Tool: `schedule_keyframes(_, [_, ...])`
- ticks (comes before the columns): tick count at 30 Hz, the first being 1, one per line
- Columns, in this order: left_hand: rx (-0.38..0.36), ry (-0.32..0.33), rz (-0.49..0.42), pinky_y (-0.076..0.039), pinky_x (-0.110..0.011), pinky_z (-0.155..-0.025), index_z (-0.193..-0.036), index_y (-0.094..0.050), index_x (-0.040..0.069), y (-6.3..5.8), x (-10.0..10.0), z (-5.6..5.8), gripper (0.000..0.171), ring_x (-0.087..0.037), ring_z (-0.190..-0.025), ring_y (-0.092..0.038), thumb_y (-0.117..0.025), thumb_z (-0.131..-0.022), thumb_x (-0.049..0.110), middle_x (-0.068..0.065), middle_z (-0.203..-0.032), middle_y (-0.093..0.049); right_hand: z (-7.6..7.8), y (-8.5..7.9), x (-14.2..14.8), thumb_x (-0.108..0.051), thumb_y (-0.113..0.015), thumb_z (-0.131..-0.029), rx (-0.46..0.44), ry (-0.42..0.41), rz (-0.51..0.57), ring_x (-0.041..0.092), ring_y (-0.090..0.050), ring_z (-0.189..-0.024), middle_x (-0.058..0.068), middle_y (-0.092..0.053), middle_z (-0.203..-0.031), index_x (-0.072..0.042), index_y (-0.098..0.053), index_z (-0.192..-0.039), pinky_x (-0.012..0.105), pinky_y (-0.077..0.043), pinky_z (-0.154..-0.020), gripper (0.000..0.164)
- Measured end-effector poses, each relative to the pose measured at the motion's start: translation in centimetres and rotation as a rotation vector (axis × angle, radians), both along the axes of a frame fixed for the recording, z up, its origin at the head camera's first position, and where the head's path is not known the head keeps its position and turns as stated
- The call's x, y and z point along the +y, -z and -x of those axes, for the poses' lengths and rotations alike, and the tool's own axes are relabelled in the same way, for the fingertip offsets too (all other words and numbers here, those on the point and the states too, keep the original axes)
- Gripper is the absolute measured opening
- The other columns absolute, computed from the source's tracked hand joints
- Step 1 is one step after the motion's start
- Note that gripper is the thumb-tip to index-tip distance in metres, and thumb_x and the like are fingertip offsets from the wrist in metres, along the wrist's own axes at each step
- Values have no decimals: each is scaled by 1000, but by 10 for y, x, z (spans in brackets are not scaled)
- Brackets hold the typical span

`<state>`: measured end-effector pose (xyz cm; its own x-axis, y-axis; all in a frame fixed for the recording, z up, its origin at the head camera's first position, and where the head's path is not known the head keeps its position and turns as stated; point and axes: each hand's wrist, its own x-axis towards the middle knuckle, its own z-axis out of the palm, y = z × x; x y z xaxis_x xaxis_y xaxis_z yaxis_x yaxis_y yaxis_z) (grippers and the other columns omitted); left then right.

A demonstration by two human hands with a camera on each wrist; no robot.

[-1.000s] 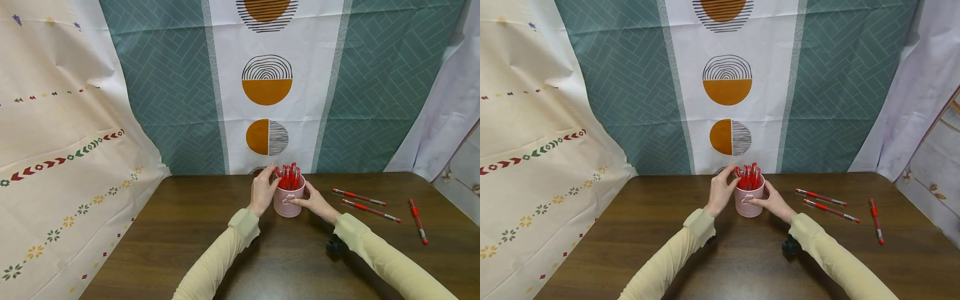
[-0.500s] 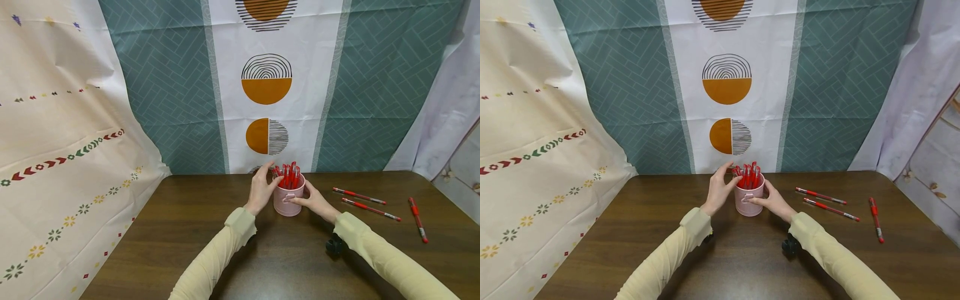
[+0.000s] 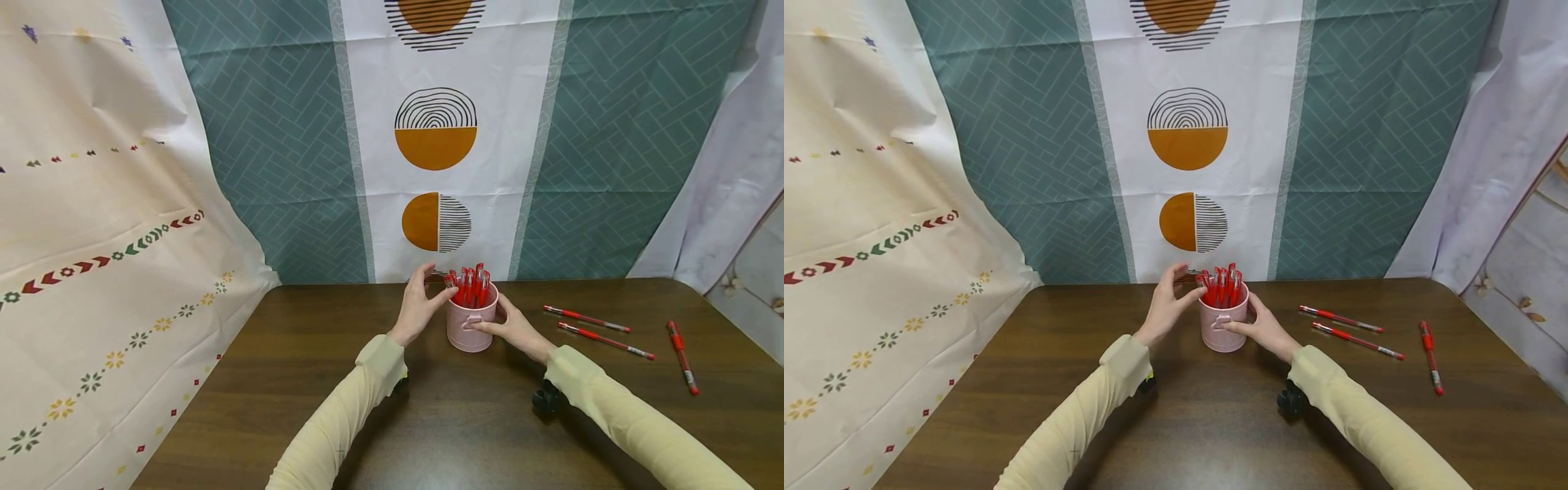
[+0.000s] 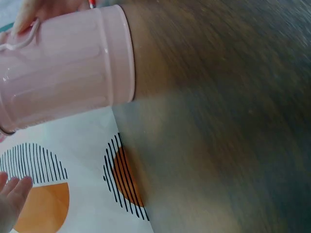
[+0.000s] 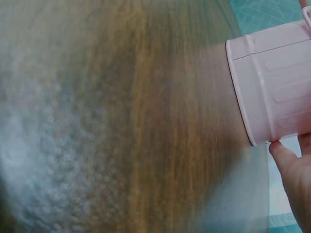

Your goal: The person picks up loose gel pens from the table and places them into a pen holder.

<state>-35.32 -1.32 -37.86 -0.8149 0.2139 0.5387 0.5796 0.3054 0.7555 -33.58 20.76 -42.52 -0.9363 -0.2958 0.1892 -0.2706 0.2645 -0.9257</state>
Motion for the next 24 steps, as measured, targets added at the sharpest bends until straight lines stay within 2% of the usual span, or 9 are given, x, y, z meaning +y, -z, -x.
schedule_keyframes(3, [-73,52,-10,-34,-41,-94,-131,-34,6,1,-2,0,68,-24,-118,-38,-69,-80,33,-8,-128,-41,0,1,1,-34,-69,-79,7,-5,-4,31,-29,-125,9,-29,-141,-20,-15,-145,51,-32,-92,86])
schedule_keyframes(9, [-208,183,30,-30,-37,-97,-138,-22,5,0,-4,2,79,-25,-122,-32,-71,-79,24,-12,-135,-33,2,2,1,-33,-69,-79,9,-12,-8,31,-31,-123,9,-31,-139,-20,-16,-144,50,-34,-91,84])
schedule_keyframes(16, [-290,331,119,-32,-40,-95,-140,-16,7,7,-3,7,88,-24,-124,-30,-74,-75,16,-7,-136,-28,2,2,2,-33,-68,-80,11,-10,-30,33,-28,-125,12,-27,-142,-17,-14,-145,51,-31,-93,85])
schedule_keyframes(24, [-372,366,198,-24,-43,-99,-141,-14,15,12,-2,12,97,-15,-122,-28,-79,-69,19,1,-137,-27,3,2,4,-31,-63,-84,25,-41,-51,38,-21,-127,18,-20,-144,-12,-8,-145,52,-27,-94,85])
